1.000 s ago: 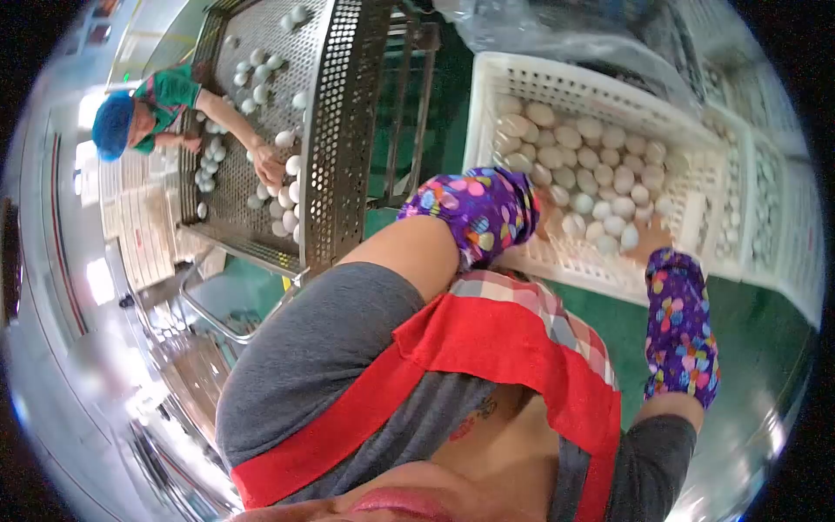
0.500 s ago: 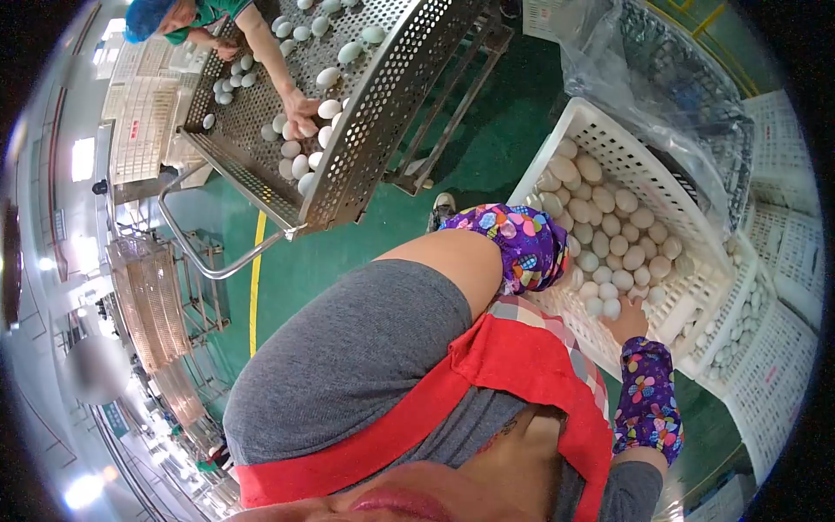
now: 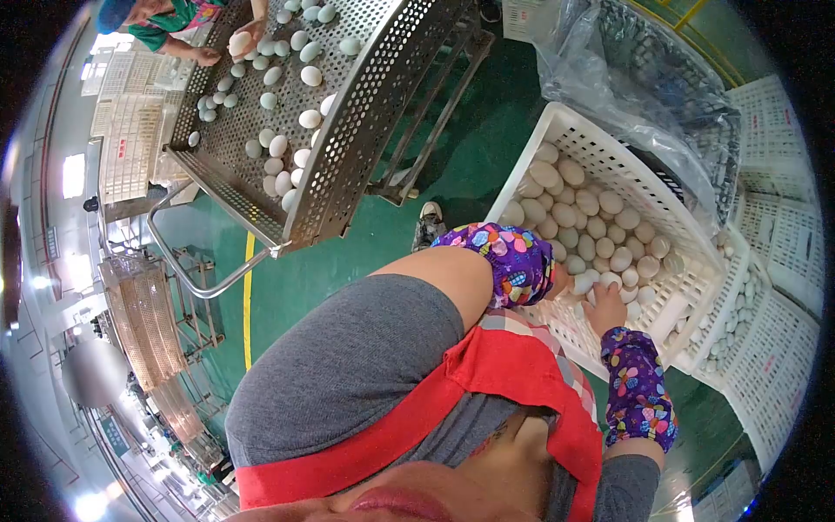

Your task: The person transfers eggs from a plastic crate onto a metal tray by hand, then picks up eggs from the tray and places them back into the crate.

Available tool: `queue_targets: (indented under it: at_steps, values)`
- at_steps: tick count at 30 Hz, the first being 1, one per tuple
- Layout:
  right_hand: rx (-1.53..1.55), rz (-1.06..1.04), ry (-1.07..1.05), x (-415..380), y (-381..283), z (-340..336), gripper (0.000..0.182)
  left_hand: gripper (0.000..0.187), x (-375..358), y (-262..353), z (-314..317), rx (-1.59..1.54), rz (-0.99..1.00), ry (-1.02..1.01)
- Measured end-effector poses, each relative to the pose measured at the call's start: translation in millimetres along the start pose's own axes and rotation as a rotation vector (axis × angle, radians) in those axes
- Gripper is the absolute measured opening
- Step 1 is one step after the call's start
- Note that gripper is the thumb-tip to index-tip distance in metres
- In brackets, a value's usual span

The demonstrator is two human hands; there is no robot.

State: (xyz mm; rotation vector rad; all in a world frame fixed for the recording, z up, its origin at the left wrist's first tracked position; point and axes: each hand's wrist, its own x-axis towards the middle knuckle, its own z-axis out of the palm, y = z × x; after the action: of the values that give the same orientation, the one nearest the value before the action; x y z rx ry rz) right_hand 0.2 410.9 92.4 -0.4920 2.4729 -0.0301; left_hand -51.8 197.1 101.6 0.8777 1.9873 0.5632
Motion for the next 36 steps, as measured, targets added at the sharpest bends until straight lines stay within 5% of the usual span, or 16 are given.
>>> queue_targets:
  at_steps: [10, 16, 19, 25, 36]
  values:
    - [-0.021, 0.174, -0.335, 13, -12, 5, 0.066, 0.046, 3, -1, 3, -0.004, -0.006, -0.015]
    - [-0.004, -0.076, -0.384, 35, 32, 65, 0.071, 0.046, -2, -3, 5, -0.01, -0.017, -0.017]
    - [0.074, 0.122, -0.363, 25, 5, 28, 0.068, 0.046, -2, -3, 8, 0.001, -0.015, -0.031]
    - [-0.151, 0.166, -0.359, 22, -9, 24, 0.065, 0.046, 4, -4, 18, 0.06, -0.016, -0.084]
    - [-0.311, 0.001, -0.725, 45, -15, 4, 0.046, 0.046, 6, 0, 22, 0.119, -0.019, -0.172]
